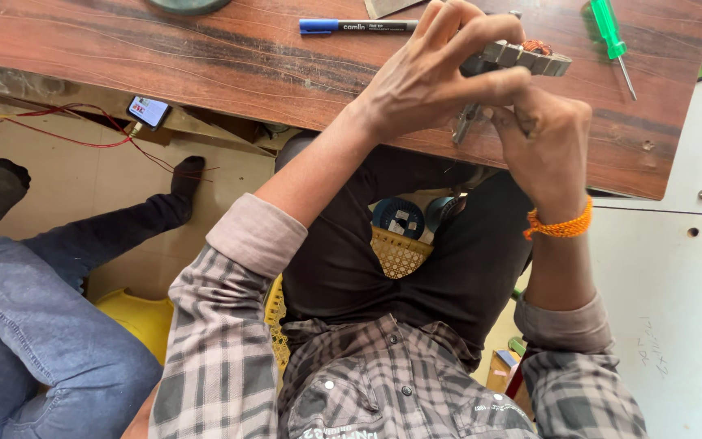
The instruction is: The person sits at a workbench and works on a small metal mold-like component held in both hands, pressing and fitting small reddish pieces into its cavities by hand and turning the component to reach different sides. They occasionally pick small bits from the bench and continue fitting them into the component.
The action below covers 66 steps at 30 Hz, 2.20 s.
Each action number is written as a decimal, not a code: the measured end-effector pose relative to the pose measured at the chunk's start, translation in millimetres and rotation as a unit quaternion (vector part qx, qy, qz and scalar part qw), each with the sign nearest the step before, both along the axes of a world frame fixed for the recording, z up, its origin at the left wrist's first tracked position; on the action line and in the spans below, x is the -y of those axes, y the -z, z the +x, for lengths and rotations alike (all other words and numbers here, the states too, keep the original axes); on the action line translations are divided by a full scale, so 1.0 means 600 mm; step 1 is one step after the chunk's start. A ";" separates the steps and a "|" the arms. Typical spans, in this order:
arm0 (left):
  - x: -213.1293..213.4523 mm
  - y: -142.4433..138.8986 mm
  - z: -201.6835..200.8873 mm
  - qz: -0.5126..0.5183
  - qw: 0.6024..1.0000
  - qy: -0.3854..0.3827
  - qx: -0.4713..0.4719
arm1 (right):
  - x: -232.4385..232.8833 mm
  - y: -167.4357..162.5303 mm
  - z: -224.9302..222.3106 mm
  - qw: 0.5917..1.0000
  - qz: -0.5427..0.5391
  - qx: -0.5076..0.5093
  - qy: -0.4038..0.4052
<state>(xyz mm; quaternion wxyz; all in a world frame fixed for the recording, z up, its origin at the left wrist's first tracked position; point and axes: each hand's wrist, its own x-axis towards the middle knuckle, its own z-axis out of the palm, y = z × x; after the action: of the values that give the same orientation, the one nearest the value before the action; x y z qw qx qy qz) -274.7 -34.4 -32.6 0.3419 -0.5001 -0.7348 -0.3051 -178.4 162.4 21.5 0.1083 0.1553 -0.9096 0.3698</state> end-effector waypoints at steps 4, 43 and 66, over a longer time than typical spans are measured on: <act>0.003 0.007 -0.010 -0.040 0.994 -0.031 -0.097 | -0.004 0.031 0.010 0.999 -0.015 0.018 0.038; -0.004 0.009 0.007 0.073 0.997 0.004 0.011 | -0.007 -0.106 -0.096 1.000 0.022 -0.019 -0.012; -0.006 0.016 0.006 0.052 0.998 -0.007 -0.029 | -0.024 -0.119 -0.071 0.973 0.161 -0.157 -0.051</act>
<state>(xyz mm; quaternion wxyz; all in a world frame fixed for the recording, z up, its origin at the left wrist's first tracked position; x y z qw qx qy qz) -271.1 -30.6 -42.1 0.3903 -0.4850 -0.7117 -0.3256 -220.8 176.7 93.0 0.2042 0.2730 -0.9197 0.1948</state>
